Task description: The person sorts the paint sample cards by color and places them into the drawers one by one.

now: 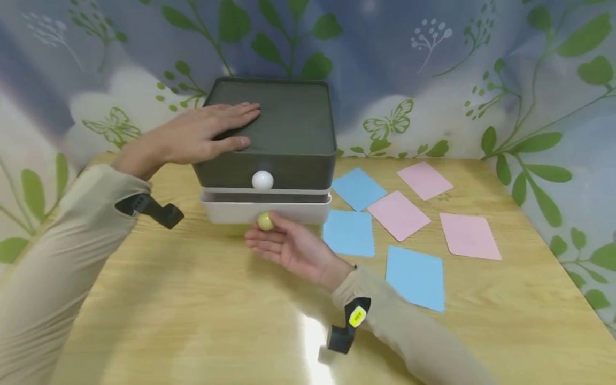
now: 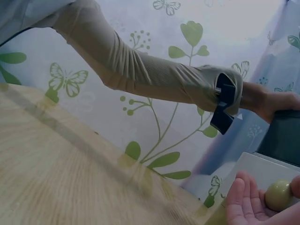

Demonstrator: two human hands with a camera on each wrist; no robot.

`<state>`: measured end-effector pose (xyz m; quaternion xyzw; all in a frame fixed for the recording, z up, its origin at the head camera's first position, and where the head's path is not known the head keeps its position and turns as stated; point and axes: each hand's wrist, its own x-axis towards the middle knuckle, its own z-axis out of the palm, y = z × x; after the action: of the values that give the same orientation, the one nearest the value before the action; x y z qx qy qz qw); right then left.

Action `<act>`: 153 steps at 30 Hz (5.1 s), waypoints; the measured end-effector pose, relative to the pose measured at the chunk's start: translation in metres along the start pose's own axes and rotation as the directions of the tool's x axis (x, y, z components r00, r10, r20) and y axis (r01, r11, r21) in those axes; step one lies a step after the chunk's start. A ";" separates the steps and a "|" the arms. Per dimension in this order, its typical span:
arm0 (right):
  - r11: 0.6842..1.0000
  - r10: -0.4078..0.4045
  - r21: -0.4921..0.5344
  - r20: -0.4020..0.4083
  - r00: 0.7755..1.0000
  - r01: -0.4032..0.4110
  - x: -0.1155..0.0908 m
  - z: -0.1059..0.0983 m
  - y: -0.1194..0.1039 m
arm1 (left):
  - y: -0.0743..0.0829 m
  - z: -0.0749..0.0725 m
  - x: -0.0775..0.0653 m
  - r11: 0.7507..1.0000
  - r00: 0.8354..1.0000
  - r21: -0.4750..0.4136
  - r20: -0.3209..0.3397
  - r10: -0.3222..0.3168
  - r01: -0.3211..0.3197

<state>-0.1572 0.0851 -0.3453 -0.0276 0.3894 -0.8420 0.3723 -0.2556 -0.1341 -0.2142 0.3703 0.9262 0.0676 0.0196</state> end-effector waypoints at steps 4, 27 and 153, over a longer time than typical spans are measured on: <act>1.000 0.006 -0.023 0.010 1.000 -0.005 -0.006 0.005 0.004 | 0.000 -0.005 -0.005 1.000 1.000 0.002 0.001 -0.010 0.010; 0.995 -0.005 -0.096 0.074 0.997 0.012 -0.051 0.011 0.037 | 0.002 0.000 -0.001 1.000 1.000 0.001 -0.019 0.012 -0.012; -0.129 -0.353 -0.982 -0.084 0.932 -0.138 -0.075 -0.094 -0.092 | 0.000 -0.001 0.004 1.000 1.000 -0.015 0.005 0.028 -0.028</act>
<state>-0.1907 0.2319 -0.3300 -0.1902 0.9364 -0.2832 0.0825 -0.2588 -0.1316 -0.2129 0.3831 0.9204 0.0740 0.0237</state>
